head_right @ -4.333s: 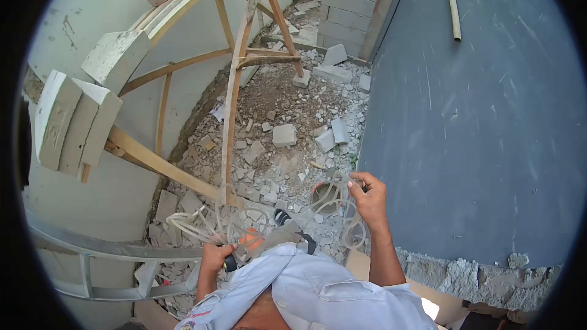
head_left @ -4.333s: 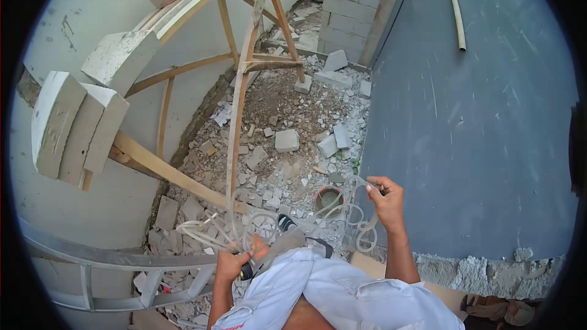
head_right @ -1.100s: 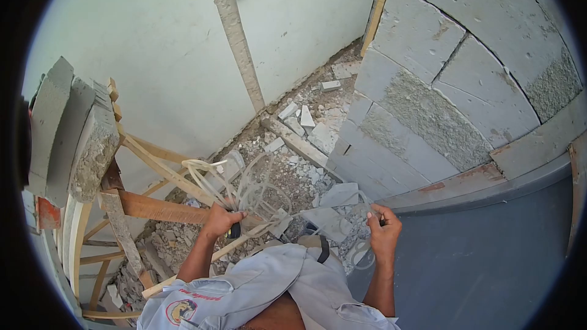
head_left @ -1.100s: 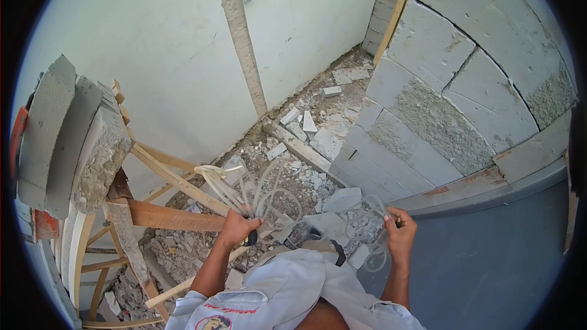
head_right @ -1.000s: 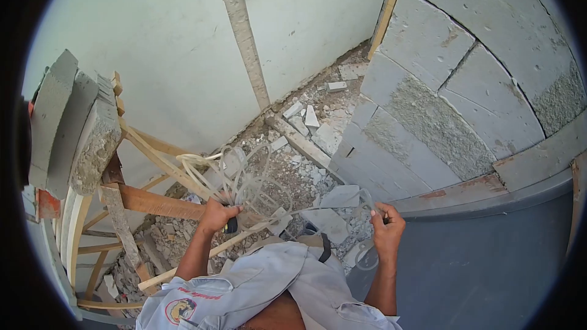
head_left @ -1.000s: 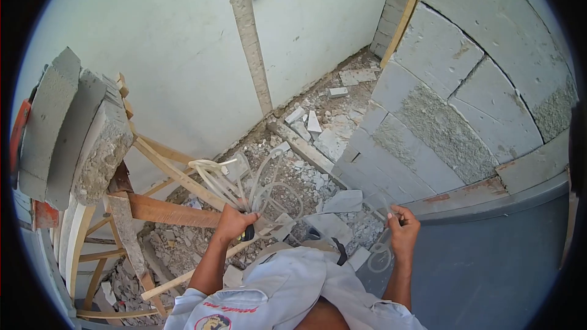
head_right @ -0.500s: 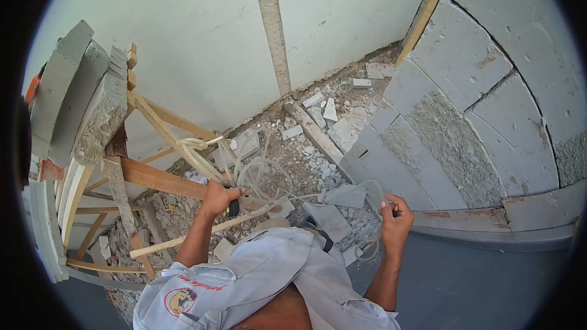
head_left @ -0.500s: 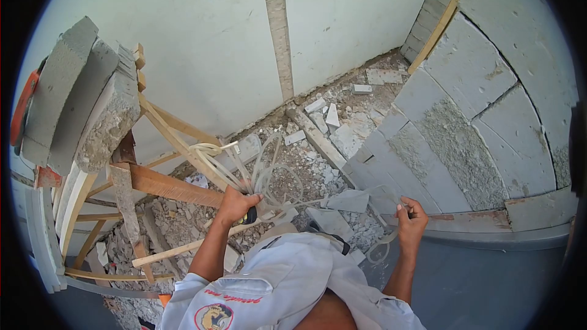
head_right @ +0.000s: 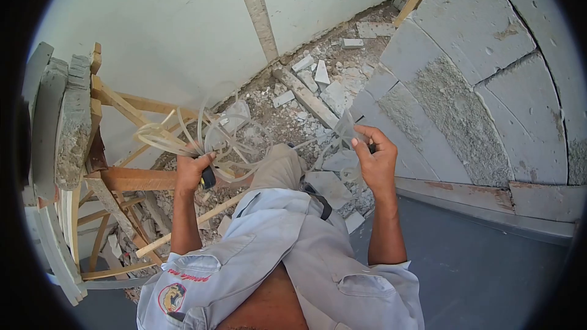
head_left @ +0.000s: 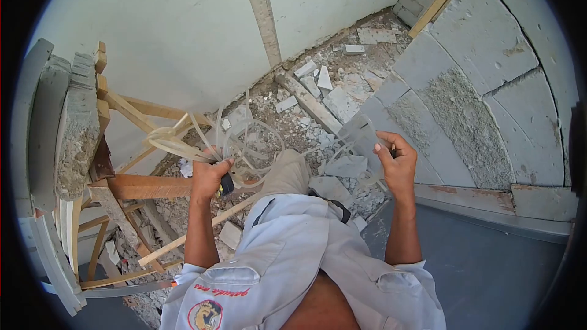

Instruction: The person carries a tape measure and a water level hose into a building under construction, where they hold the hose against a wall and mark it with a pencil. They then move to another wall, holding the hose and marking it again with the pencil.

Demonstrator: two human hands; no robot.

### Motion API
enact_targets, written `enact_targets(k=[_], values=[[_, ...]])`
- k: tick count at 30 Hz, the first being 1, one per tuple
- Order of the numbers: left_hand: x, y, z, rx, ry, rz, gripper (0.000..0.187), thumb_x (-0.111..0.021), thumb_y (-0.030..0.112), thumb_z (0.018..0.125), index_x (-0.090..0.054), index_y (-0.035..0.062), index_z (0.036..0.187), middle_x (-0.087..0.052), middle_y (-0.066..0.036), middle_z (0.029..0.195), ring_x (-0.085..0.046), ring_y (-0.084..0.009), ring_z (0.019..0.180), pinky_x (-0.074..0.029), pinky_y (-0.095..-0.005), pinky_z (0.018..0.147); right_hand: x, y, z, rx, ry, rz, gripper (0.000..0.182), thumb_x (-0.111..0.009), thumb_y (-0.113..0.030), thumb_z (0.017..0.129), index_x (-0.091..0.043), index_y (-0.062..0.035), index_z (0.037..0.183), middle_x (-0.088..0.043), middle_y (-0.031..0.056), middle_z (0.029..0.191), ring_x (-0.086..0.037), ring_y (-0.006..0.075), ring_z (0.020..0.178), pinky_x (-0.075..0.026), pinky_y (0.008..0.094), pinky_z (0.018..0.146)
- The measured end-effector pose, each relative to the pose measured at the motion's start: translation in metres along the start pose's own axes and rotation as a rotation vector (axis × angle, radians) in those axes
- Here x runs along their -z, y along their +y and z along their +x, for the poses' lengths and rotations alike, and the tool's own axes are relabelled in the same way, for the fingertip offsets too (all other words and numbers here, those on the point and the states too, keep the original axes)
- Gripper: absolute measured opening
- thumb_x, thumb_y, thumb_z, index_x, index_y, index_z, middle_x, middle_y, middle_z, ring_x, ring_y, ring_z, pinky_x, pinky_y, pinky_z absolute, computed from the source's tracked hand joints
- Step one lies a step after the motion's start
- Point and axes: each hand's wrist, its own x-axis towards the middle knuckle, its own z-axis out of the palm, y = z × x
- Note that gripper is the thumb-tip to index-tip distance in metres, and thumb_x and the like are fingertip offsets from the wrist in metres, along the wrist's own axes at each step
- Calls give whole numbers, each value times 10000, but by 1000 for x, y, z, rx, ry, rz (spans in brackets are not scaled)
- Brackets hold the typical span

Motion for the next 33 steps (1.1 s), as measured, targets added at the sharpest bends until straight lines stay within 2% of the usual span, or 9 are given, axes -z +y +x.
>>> enact_targets(k=[7, 12, 14, 16, 22, 23, 26, 29, 33], values=[[2, -15, 89, -53, 103, 2, 220, -762, 40, 810, -707, -13, 1017, -695, -31, 893, -616, -123, 780, -501, -292, 721, -61, 7, 83, 52, -80, 49, 246, -716, 3, 898, -724, 16, 1143, -536, -73, 764, -427, 33, 691, -358, 211, 618], [8, -30, 178, -49, 117, -70, 243, -756, 32, 808, -704, -23, 1039, -692, -27, 907, -616, -123, 783, -502, -291, 732, -126, 31, 182, 70, -148, 17, 235, -731, -40, 889, -738, -19, 1123, -533, -57, 755, -440, 57, 697, -383, 244, 618], [12, -36, 214, -36, 167, -89, 305, -721, 14, 810, -704, -22, 1113, -702, -48, 941, -634, -138, 810, -510, -292, 758, -148, 30, 222, 90, -171, -35, 233, -737, -58, 886, -742, -31, 1118, -523, -49, 752, -442, 67, 704, -390, 256, 622], [11, -24, 243, -22, 140, -117, 281, -717, 18, 814, -703, -20, 1092, -700, -51, 938, -635, -143, 812, -510, -297, 765, -163, 33, 255, 84, -201, -57, 232, -739, -71, 886, -744, -34, 1116, -513, -43, 750, -444, 71, 712, -394, 261, 626], [9, 4, 315, -33, 100, 2, 162, -716, 18, 814, -673, -1, 969, -661, -31, 869, -602, -136, 772, -496, -309, 746, -160, 52, 318, 47, -85, -51, 229, -728, -58, 888, -743, -33, 1115, -483, -46, 737, -434, 71, 701, -392, 257, 626], [3, 12, 325, -46, 86, 3, 138, -717, 18, 815, -664, 5, 942, -650, -24, 852, -591, -131, 759, -490, -309, 734, -157, 54, 325, 40, -72, -24, 226, -717, -12, 892, -743, -11, 1117, -494, -83, 736, -430, 44, 679, -362, 241, 601], [-13, 34, 354, -14, 34, 91, 108, -718, 25, 817, -642, 22, 894, -611, 2, 814, -550, -115, 731, -462, -304, 696, -153, 63, 345, -62, -27, 55, 227, -719, -19, 894, -741, -13, 1120, -499, -80, 730, -435, 37, 675, -361, 235, 594], [-27, 27, 393, -50, -75, 113, 100, -721, 11, 809, -640, 8, 867, -618, -4, 811, -553, -113, 742, -459, -302, 690, -144, 60, 362, -81, 4, -32, 232, -723, -20, 900, -735, -19, 1131, -517, -75, 731, -435, 30, 671, -360, 227, 589], [-73, 53, 433, -29, -173, 85, 160, -739, -12, 789, -586, 35, 799, -567, 14, 758, -510, -105, 682, -434, -305, 638, -139, 80, 384, -77, 52, -13, 222, -725, -5, 907, -735, -28, 1127, -522, -74, 733, -430, 26, 671, -356, 223, 587]])
